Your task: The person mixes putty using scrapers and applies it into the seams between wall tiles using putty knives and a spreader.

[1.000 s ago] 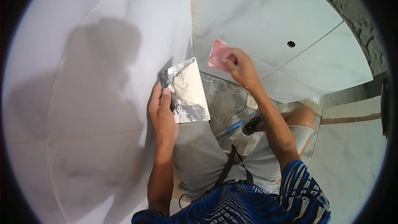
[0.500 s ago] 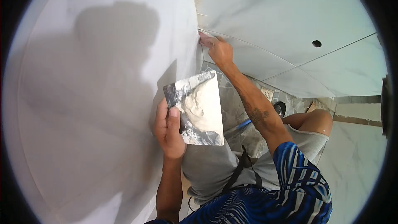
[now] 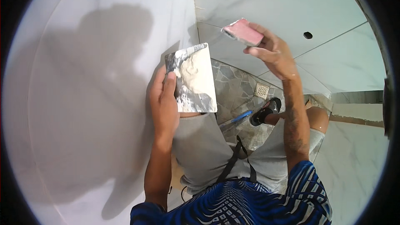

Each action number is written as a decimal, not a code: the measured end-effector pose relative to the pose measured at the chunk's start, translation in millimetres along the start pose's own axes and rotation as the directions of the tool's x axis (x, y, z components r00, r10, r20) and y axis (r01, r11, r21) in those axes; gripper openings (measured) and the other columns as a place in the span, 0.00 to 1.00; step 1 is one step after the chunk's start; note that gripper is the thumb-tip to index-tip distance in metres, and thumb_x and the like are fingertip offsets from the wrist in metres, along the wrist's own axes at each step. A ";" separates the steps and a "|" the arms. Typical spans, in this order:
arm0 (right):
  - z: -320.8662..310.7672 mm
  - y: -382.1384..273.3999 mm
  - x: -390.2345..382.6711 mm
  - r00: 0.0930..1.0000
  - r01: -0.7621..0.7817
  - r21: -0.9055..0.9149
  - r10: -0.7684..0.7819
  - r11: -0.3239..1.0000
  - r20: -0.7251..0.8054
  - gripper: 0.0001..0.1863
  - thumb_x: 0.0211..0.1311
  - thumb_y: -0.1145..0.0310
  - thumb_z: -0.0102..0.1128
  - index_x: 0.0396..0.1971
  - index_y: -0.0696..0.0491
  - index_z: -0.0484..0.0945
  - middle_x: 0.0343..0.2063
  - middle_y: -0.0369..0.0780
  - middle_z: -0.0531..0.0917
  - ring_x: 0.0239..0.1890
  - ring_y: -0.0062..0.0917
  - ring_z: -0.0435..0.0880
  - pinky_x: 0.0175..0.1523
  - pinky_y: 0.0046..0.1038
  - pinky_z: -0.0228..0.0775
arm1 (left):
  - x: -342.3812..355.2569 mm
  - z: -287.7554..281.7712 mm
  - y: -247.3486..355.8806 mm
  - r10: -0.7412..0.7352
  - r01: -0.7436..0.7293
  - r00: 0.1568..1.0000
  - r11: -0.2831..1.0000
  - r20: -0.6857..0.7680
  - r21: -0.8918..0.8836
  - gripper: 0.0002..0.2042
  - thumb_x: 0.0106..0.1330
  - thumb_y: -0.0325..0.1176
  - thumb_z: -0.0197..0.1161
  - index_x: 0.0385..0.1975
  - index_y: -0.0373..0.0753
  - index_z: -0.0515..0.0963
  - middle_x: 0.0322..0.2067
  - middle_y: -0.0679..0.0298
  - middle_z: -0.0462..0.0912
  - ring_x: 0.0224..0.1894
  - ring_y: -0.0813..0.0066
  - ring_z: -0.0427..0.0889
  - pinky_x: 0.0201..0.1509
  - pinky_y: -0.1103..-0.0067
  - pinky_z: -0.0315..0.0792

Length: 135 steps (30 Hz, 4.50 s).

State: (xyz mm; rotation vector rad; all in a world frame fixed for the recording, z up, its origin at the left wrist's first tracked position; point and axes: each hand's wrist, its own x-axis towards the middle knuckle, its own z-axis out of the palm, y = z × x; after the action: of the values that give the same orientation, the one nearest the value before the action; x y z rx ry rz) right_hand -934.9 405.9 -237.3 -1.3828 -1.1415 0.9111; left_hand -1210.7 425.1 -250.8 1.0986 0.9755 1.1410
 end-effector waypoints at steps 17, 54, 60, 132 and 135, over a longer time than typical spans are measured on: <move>-55.6 -26.7 -106.2 0.963 -0.241 0.378 0.170 0.894 0.210 0.36 0.69 0.44 0.47 0.56 0.66 0.66 0.46 0.55 0.79 0.42 0.41 0.84 0.39 0.37 0.82 | -14.0 17.4 29.6 -0.097 0.097 0.995 0.995 0.015 -0.016 0.17 0.72 0.29 0.48 0.55 0.26 0.70 0.46 0.58 0.80 0.44 0.77 0.79 0.49 0.81 0.74; -60.9 -108.9 -34.8 0.606 0.721 -0.066 -0.582 0.690 0.542 0.19 0.51 0.83 0.54 0.47 0.62 0.77 0.45 0.49 0.82 0.49 0.36 0.81 0.55 0.34 0.71 | -69.2 20.1 84.4 -0.228 0.223 0.969 0.973 -0.093 -0.059 0.16 0.72 0.30 0.48 0.54 0.29 0.71 0.40 0.63 0.81 0.37 0.83 0.79 0.41 0.85 0.74; -30.3 -102.7 -14.8 0.300 0.951 -0.175 -0.636 0.253 0.711 0.22 0.43 0.72 0.59 0.43 0.58 0.80 0.47 0.44 0.80 0.51 0.37 0.79 0.58 0.42 0.71 | -36.3 25.6 69.1 -0.295 0.297 0.955 0.943 0.040 -0.151 0.17 0.72 0.29 0.47 0.55 0.27 0.70 0.41 0.61 0.81 0.38 0.83 0.80 0.43 0.84 0.75; -97.9 -53.5 25.1 0.763 -0.496 0.631 -0.047 0.597 0.644 0.20 0.65 0.77 0.54 0.55 0.66 0.69 0.51 0.45 0.78 0.51 0.30 0.79 0.58 0.33 0.69 | -270.4 -67.1 -187.1 -0.437 0.356 0.467 0.889 -0.769 -0.289 0.23 0.70 0.49 0.56 0.46 0.31 0.77 0.38 0.63 0.82 0.37 0.75 0.81 0.38 0.76 0.76; -67.3 -54.7 46.3 0.714 -0.543 0.556 -0.002 0.629 0.700 0.21 0.64 0.76 0.55 0.55 0.67 0.68 0.52 0.46 0.78 0.53 0.31 0.78 0.59 0.34 0.69 | -283.7 -73.4 -190.1 -0.407 0.390 0.375 0.884 -0.833 -0.256 0.21 0.70 0.48 0.57 0.43 0.32 0.79 0.35 0.64 0.82 0.34 0.77 0.81 0.36 0.78 0.75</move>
State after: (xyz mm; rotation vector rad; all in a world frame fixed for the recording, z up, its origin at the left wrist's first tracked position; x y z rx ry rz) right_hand -867.0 431.6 -171.1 -0.5390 -0.8305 1.9649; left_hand -1292.0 143.6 -441.1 0.0972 1.9176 1.2776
